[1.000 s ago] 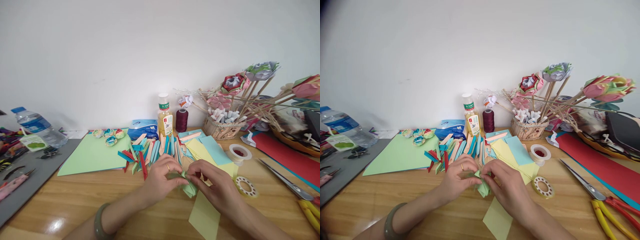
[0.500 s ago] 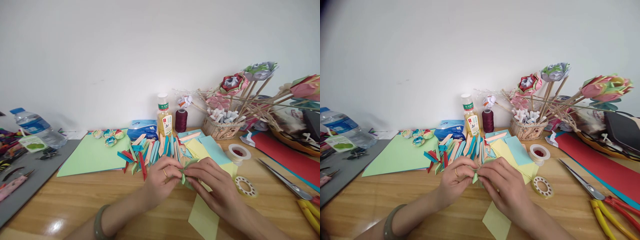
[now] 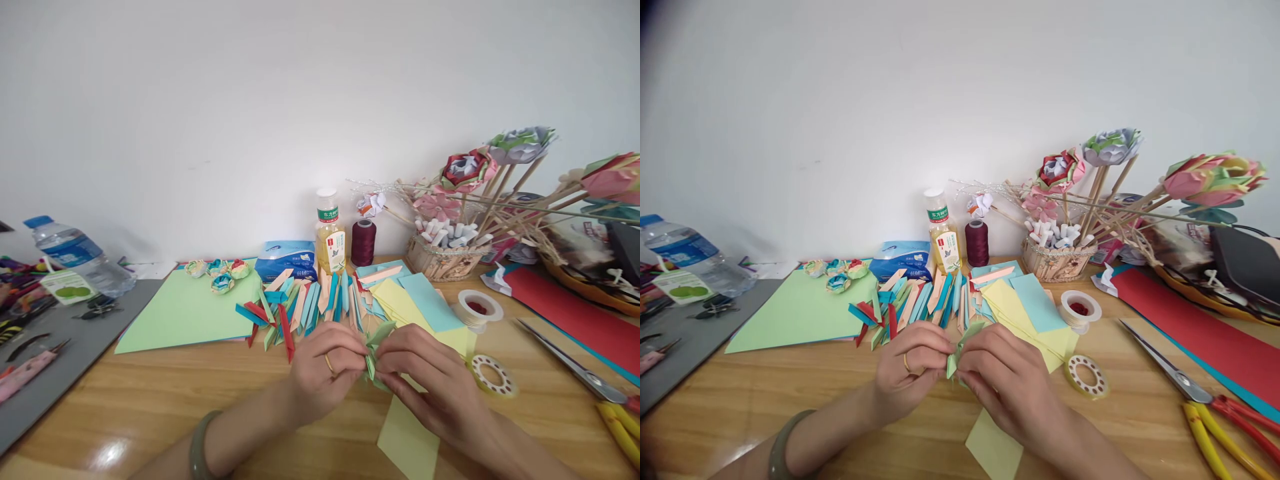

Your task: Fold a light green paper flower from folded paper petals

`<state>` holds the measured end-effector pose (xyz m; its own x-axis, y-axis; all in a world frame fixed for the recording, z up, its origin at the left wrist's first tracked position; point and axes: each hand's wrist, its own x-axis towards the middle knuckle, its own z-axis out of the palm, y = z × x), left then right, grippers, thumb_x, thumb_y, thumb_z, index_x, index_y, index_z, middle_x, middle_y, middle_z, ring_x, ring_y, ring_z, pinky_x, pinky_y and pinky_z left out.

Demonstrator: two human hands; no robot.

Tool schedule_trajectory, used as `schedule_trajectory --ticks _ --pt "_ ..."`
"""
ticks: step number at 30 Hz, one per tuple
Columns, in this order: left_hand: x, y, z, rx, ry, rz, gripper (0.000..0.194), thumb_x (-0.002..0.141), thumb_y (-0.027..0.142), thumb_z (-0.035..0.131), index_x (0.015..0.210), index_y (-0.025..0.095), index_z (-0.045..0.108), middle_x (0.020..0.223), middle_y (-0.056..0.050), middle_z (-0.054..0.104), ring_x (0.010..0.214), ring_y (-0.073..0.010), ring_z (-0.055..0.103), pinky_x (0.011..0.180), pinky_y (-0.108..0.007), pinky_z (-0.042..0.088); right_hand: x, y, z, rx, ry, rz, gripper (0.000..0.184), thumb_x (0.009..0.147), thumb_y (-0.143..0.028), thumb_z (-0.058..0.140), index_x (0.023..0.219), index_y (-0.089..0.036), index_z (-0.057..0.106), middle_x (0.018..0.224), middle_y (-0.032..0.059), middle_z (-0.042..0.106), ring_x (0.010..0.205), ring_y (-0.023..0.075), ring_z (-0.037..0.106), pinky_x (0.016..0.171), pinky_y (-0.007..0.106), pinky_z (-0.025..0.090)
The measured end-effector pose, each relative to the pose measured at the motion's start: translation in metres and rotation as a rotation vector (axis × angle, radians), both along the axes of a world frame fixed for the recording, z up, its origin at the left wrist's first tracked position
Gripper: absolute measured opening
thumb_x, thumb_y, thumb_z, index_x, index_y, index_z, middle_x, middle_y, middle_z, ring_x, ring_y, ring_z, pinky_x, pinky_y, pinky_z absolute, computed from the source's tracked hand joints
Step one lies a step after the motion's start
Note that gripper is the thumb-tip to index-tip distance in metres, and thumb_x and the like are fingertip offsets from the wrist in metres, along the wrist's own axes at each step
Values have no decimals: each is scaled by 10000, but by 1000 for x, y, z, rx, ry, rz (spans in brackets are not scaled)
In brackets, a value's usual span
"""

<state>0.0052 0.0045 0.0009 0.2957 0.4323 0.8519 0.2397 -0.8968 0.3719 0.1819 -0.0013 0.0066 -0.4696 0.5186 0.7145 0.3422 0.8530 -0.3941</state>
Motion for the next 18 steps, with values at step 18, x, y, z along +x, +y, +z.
schedule_trajectory --ticks 18 --pt "0 -1 -1 18 34 23 164 736 -17 544 768 140 578 761 -96 665 757 -161 631 654 -277 544 1 0 -2 126 41 -75 218 795 -66 579 983 -171 610 754 53 648 692 154 581 577 268 507"
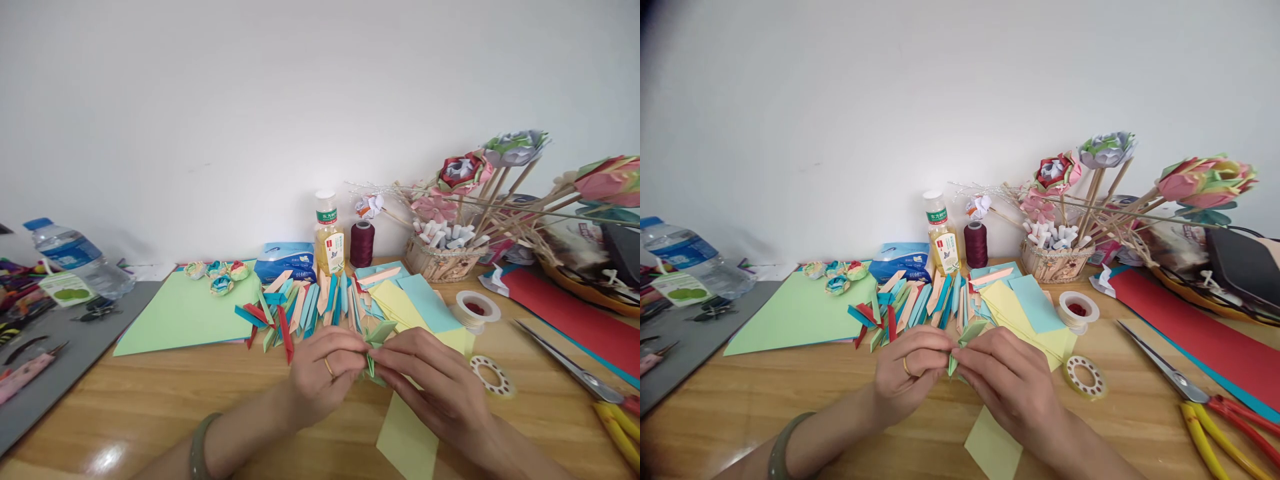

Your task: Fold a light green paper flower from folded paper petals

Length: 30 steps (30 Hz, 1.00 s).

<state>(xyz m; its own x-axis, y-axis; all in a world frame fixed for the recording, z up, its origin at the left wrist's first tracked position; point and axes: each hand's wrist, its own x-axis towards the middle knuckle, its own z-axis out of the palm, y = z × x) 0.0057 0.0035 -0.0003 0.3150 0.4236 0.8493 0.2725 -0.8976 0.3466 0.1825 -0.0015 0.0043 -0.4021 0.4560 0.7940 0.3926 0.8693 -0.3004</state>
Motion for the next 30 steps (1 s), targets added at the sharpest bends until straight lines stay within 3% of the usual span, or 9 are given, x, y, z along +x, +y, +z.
schedule_trajectory --ticks 8,11,14,16,23,26,30 --pt "-1 -2 -1 2 -2 16 154 754 5 539 803 136 603 783 -101 662 755 -161 623 656 -277 535 0 -1 -2 40 3 -75 140 789 -91 586 891 -188 590 712 38 626 651 152 575 552 264 492" --pt "-2 1 -1 -111 -20 -36 126 764 37 551 785 143 616 746 -82 650 730 -156 619 663 -282 522 1 1 2 19 -34 -57 108 784 -87 572 792 -193 557 728 38 617 678 156 558 579 272 473" --pt "-2 3 0 -335 -40 -79 92 770 101 572 728 157 633 773 -72 632 728 -150 607 668 -280 506 4 2 8 -55 -95 -6 125 771 -94 586 753 -205 531 765 21 640 778 178 553 677 313 444" --pt "-2 4 1 -514 -55 -102 80 755 148 604 683 155 638 775 -66 616 718 -149 594 669 -283 491 6 3 12 -186 -123 33 118 779 -122 596 756 -212 524 741 2 630 795 181 550 711 331 423" --pt "1 8 3 -1196 -235 -251 275 591 362 752 629 138 599 696 -25 586 663 -131 554 637 -269 464 6 9 18 -931 13 174 62 800 -207 563 745 -205 537 730 -14 564 687 133 550 627 253 458" --pt "0 10 4 -1314 -251 -250 304 547 367 774 635 135 600 716 -18 590 671 -124 551 653 -267 457 4 12 11 -1086 103 193 110 780 -249 589 707 -190 533 648 -35 520 605 112 513 554 226 426" --pt "-1 11 4 -1346 -227 -208 268 547 312 776 637 129 601 666 3 579 630 -101 529 633 -243 427 2 15 2 -1227 226 208 193 724 -301 666 696 -177 520 605 -61 457 528 79 433 482 194 353"
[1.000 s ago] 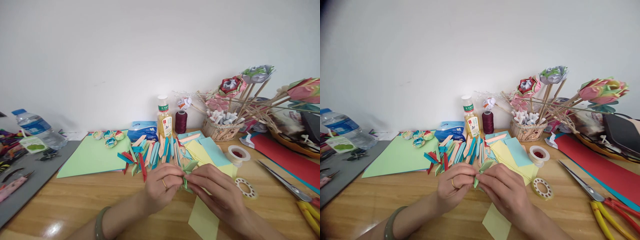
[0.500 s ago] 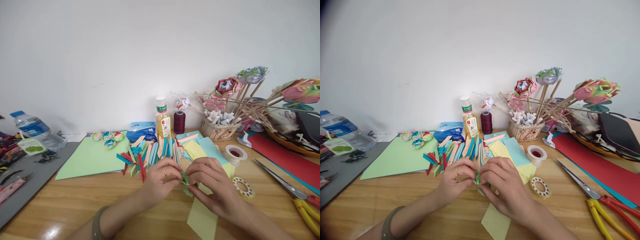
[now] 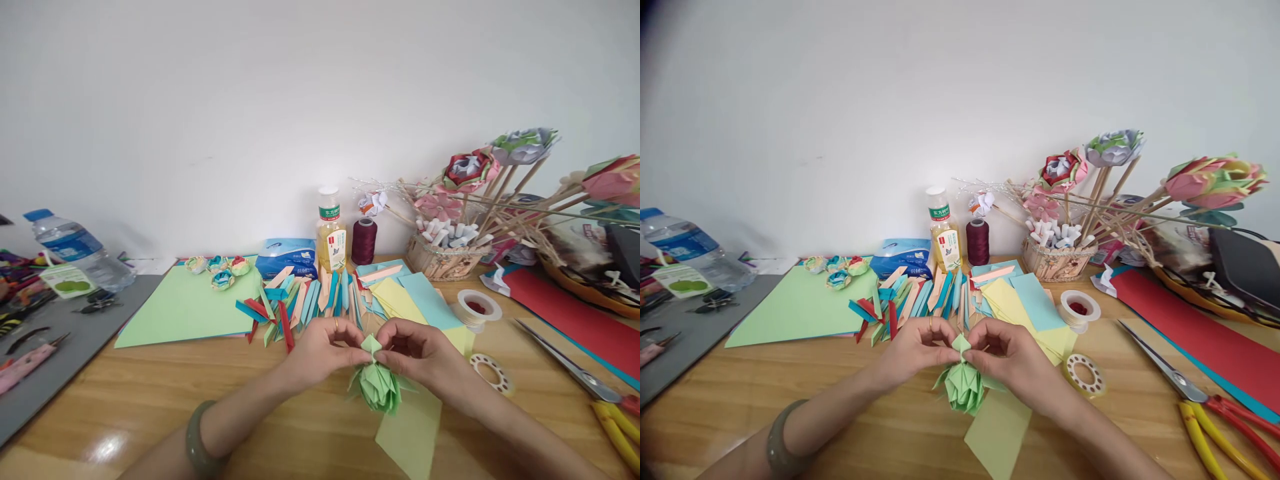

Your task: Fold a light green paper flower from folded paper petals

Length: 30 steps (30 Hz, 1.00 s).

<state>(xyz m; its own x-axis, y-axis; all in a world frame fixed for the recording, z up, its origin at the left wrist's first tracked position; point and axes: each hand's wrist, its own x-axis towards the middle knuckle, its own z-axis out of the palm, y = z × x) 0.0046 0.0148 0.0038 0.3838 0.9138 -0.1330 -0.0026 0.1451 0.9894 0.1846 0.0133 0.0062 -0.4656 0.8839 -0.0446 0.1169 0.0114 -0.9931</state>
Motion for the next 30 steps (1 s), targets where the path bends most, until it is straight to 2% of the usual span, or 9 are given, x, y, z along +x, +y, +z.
schedule_trajectory --ticks 4,8,12,15,19,24,26,28,30 --pt "1 1 0 -23 -12 17 239 554 233 766 678 126 592 645 10 572 609 -89 515 604 -226 416 -1 1 -5 -57 25 -8 241 693 -313 703 692 -174 506 602 -66 441 528 74 410 486 194 334" --pt "3 0 2 -41 -1 52 242 541 147 749 717 126 585 649 10 571 603 -86 514 598 -223 427 -3 0 -7 -48 4 1 238 717 -329 676 703 -177 493 609 -57 454 525 79 415 485 202 338" --pt "4 -3 3 -26 26 65 177 559 113 714 651 132 564 624 14 557 588 -83 505 578 -213 421 -5 -3 -6 8 -33 -3 183 737 -283 643 735 -184 489 619 -50 480 534 86 447 488 201 367" --pt "4 -5 1 33 80 75 134 573 84 679 615 139 564 626 16 549 616 -94 521 594 -215 429 -6 -6 -4 128 -125 -26 154 747 -211 596 669 -189 466 591 -51 482 523 89 468 482 196 396" --pt "5 -7 -2 140 156 91 99 598 60 630 614 147 584 656 13 550 636 -102 540 600 -214 444 -6 -9 -3 378 -232 -43 124 776 -148 516 665 -193 485 627 -16 562 581 121 546 550 229 470" --pt "5 -6 -1 210 148 98 77 614 86 640 616 144 590 679 11 531 599 -84 517 532 -185 422 1 -9 -4 647 -374 -48 121 805 -117 461 734 -201 511 657 -3 603 565 127 559 517 223 440" --pt "3 -5 -1 124 39 71 99 614 144 684 652 144 593 671 10 535 602 -87 528 542 -188 430 4 -8 -5 706 -396 -54 115 820 -131 462 745 -205 507 642 -7 599 548 124 551 506 217 428" --pt "2 -2 -1 -38 -79 52 183 650 260 696 772 156 608 688 4 562 589 -90 550 548 -202 446 7 -7 -6 757 -406 -65 111 836 -144 457 756 -207 500 635 -6 598 541 123 550 499 210 422" --pt "1 0 -2 -142 -125 59 308 661 358 696 900 180 620 807 -24 604 608 -96 576 561 -219 463 9 -6 -7 810 -416 -72 117 846 -143 446 764 -210 496 648 -1 611 546 123 563 508 207 430"
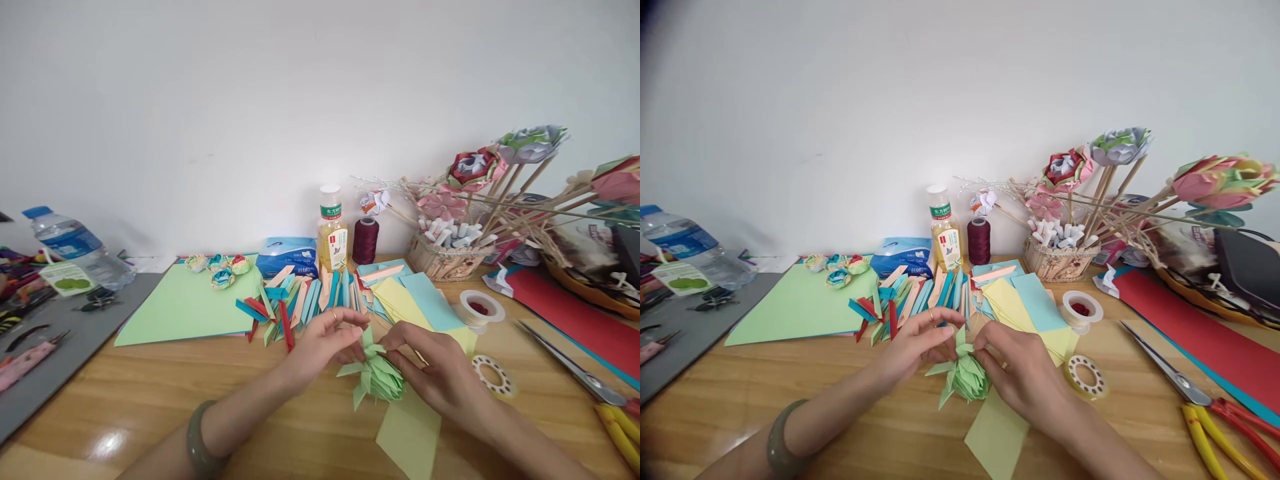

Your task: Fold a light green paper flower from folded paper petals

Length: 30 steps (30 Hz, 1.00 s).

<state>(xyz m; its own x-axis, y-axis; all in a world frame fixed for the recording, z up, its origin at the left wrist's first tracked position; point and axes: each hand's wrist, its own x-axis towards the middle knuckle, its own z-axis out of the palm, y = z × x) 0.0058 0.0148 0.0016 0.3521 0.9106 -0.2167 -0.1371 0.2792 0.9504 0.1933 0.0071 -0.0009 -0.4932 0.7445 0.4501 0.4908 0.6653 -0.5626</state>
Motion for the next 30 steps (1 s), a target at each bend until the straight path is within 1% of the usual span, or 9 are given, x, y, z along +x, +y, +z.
schedule_trajectory --ticks 2,4,7,9,12,14,18,25,30 --pt "0 2 -3 -10 -1 -4 352 610 388 735 869 169 642 877 -43 612 659 -109 588 612 -240 481 1 1 -2 32 -16 -5 121 850 -139 439 774 -215 495 674 4 630 557 125 585 518 208 443" --pt "1 3 -6 52 24 2 313 567 378 765 736 144 646 805 -38 610 682 -122 580 655 -257 487 1 2 -3 36 -15 -8 116 854 -146 443 783 -223 492 745 16 650 639 140 622 568 220 473" --pt "1 2 -9 256 99 113 225 622 340 734 655 147 622 726 -27 590 692 -134 567 641 -257 486 -1 3 0 54 36 -92 56 850 -184 466 857 -228 500 876 49 643 793 177 625 665 270 495" --pt "1 0 -10 430 157 209 140 688 280 684 679 156 617 756 -39 588 726 -142 563 602 -241 484 -4 2 5 53 83 -185 27 847 -222 479 849 -219 506 802 44 623 716 177 602 617 275 485" --pt "0 -6 -9 643 216 268 52 752 198 612 711 165 607 784 -46 570 741 -140 557 560 -223 489 -8 -1 13 -127 111 -182 132 864 -278 471 763 -209 520 619 -6 564 537 136 523 495 237 435" --pt "1 -9 -8 719 252 263 42 763 168 593 723 169 604 826 -43 550 740 -127 554 584 -226 505 -11 -3 15 -279 120 -133 186 862 -331 486 739 -201 538 605 -15 560 536 130 510 497 229 426" --pt "3 -11 -9 668 264 268 56 762 180 598 710 171 579 914 -39 486 764 -119 552 632 -247 523 -14 -2 13 -443 189 -111 275 843 -411 500 681 -191 531 604 -20 537 578 136 509 531 230 417" --pt "3 -9 -13 513 210 291 110 803 242 552 735 178 493 1162 -104 497 1126 -220 487 801 -333 487 -14 1 6 -538 237 -90 271 844 -409 494 680 -193 492 622 -24 493 602 135 477 537 226 380" --pt "4 -12 -10 454 161 241 116 823 221 517 731 188 453 1268 -116 507 1206 -221 454 920 -370 411 -16 0 5 -595 254 -94 280 835 -406 504 656 -192 476 624 -23 486 614 136 466 552 230 370"
